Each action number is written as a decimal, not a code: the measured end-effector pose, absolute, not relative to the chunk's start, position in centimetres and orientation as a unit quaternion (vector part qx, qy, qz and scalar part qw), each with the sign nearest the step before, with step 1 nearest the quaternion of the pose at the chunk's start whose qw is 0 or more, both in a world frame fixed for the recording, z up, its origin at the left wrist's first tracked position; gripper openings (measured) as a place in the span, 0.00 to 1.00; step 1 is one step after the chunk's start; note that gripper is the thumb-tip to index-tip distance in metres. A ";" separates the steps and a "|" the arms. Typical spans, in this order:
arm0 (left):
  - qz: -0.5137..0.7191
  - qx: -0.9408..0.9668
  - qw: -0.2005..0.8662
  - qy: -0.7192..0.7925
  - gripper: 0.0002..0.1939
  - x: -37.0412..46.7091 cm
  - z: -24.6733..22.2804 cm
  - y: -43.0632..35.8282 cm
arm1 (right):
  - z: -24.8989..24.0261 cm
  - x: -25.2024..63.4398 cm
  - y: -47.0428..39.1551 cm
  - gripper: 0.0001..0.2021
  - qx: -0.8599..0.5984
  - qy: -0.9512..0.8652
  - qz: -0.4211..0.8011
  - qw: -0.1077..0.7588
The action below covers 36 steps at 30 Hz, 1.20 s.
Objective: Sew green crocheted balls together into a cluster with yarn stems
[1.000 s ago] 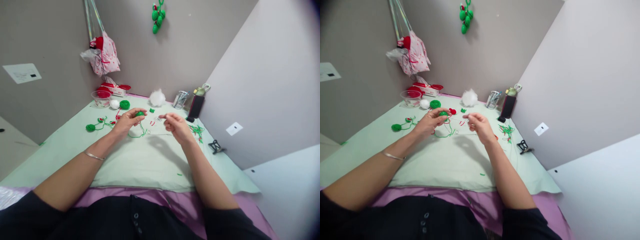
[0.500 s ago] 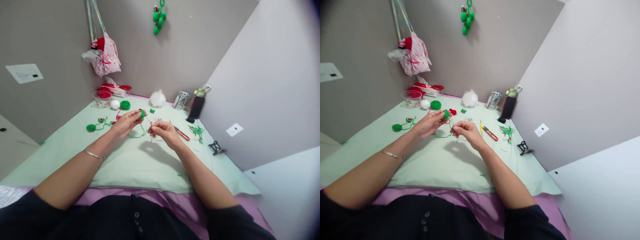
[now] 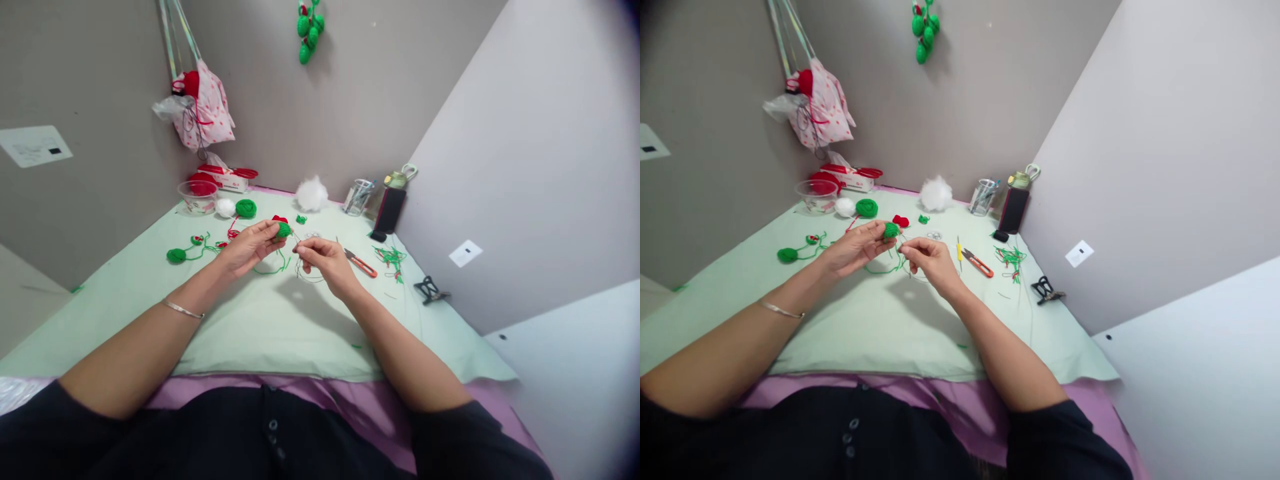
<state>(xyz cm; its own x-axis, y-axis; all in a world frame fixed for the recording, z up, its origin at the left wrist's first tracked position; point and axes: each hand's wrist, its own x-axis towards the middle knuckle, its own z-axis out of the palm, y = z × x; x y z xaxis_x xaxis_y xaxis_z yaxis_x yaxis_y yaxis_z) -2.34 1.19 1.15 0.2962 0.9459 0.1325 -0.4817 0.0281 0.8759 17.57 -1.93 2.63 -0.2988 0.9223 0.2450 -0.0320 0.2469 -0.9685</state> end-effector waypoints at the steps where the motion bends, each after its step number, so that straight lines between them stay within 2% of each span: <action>1: 0.530 0.452 0.670 0.256 0.11 -2.3 1.2 1.2 | 2.6 17.6 -1.9 0.13 -0.356 -0.627 0.508 0.470; 14: 0.513 0.453 0.683 0.255 0.10 -2.0 1.4 0.6 | 2.2 17.5 -1.7 0.13 -0.381 -0.645 0.488 0.448; 19: 0.504 0.448 0.696 0.246 0.13 -1.9 1.6 0.4 | 1.8 17.3 -1.5 0.12 -0.373 -0.660 0.449 0.473; 26: 0.494 0.407 0.731 0.235 0.07 -1.2 1.2 0.4 | 0.6 16.8 -1.5 0.09 -0.363 -0.677 0.368 0.524; 36: 0.506 0.388 0.741 0.212 0.06 -0.4 0.7 0.0 | 1.0 16.4 -1.8 0.09 -0.363 -0.653 0.376 0.549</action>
<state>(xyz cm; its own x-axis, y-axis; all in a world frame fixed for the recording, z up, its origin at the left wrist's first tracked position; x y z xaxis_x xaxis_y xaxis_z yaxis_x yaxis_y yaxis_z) -0.44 0.02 0.71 0.3985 0.9139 0.0778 -0.5849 0.1879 0.7891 16.39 -1.80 0.99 -0.1338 0.8862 0.4435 0.0616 0.4541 -0.8888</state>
